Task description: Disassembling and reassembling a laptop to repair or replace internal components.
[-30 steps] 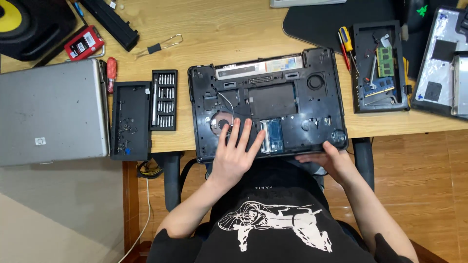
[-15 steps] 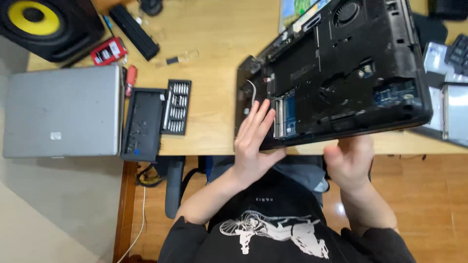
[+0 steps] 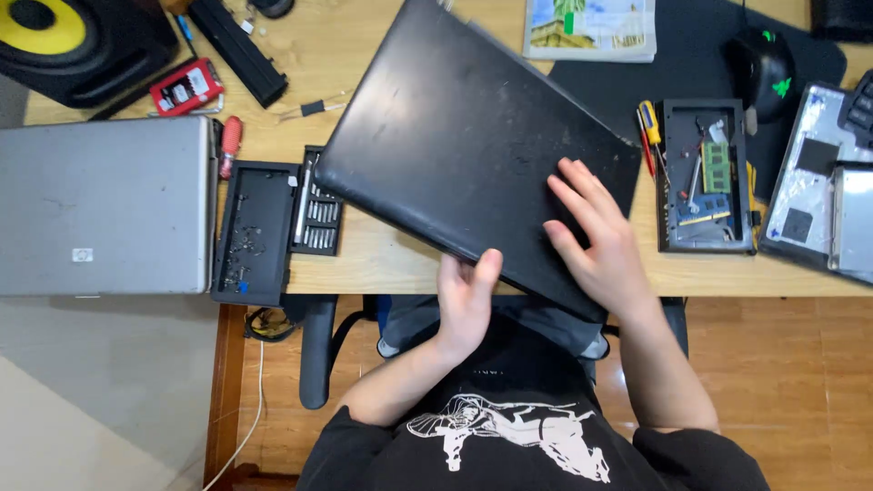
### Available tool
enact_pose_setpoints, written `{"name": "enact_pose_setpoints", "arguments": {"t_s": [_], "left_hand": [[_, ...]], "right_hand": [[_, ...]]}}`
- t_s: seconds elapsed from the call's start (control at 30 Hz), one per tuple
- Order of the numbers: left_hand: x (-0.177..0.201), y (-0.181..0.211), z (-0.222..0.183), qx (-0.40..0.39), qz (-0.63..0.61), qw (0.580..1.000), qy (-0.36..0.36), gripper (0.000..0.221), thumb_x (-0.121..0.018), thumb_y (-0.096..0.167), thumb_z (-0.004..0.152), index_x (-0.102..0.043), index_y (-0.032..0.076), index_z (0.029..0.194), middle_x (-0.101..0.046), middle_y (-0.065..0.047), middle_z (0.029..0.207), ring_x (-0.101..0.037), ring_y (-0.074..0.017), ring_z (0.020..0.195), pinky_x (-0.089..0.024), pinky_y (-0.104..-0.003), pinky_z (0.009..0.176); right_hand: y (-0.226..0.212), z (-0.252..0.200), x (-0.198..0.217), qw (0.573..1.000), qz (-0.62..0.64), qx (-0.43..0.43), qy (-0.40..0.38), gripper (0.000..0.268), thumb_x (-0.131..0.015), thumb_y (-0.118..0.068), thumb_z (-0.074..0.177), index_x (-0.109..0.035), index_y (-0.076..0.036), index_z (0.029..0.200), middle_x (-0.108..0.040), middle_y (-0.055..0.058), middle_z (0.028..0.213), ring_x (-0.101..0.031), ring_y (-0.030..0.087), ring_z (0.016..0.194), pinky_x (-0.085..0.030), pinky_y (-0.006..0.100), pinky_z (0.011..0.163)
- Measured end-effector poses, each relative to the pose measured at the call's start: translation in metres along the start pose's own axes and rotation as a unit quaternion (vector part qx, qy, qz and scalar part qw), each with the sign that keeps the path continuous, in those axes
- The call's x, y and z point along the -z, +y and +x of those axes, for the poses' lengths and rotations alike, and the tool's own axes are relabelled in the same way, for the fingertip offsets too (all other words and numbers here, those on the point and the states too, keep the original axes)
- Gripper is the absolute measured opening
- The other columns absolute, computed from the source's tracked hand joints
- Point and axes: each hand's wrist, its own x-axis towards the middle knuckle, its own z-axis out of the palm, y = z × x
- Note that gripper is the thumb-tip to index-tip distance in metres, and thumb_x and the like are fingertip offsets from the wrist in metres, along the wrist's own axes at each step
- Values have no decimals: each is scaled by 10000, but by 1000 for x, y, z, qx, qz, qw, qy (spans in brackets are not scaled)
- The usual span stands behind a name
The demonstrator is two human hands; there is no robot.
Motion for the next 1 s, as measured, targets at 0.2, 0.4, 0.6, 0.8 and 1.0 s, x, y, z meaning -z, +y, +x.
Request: {"name": "enact_pose_setpoints", "arguments": {"t_s": [0.2, 0.4, 0.6, 0.8, 1.0], "left_hand": [[8, -18, -30, 118, -133, 984, 11, 366, -495, 185, 1098, -407, -8, 1396, -581, -123, 1294, -619, -187, 1144, -524, -405, 1009], [0, -12, -47, 163, -170, 971, -31, 406, -447, 172, 1113, -345, 1, 1467, -525, -154, 1422, -561, -242, 1324, -459, -452, 1178], [10, -6, -45, 249, -85, 951, -162, 468, -385, 230, 1139, -486, -171, 1359, -590, -274, 1408, -601, -350, 1336, -495, -469, 1158], [19, -2, -30, 318, -23, 920, -228, 604, -342, 313, 1140, -531, -241, 1292, -642, -309, 1352, -696, -361, 1201, -579, -418, 1036], [29, -3, -33, 365, -43, 906, -211, 610, -372, 349, 1111, -481, -181, 1392, -690, -315, 1219, -734, -342, 1068, -603, -402, 935]], "right_hand": [[8, 2, 5, 995, -28, -1, -97, 474, -743, -187, 910, -656, -61, 1359, -661, 112, 1397, -602, 269, 1353, -343, 544, 1240], [27, 5, 7, 985, -43, 80, -147, 480, -778, -250, 884, -680, -56, 1312, -658, 124, 1392, -608, 274, 1322, -350, 548, 1228], [56, 12, 14, 978, -145, 102, -108, 417, -791, -268, 898, -705, -60, 1249, -613, 155, 1434, -532, 353, 1414, -338, 562, 1224], [69, 39, 15, 976, -116, 85, -164, 391, -748, -264, 930, -692, -93, 1277, -584, 135, 1501, -504, 312, 1456, -275, 599, 1272], [60, 44, -2, 959, -136, 142, -205, 584, -739, -380, 884, -620, -81, 1370, -514, 158, 1542, -433, 351, 1476, -205, 638, 1234]]}}
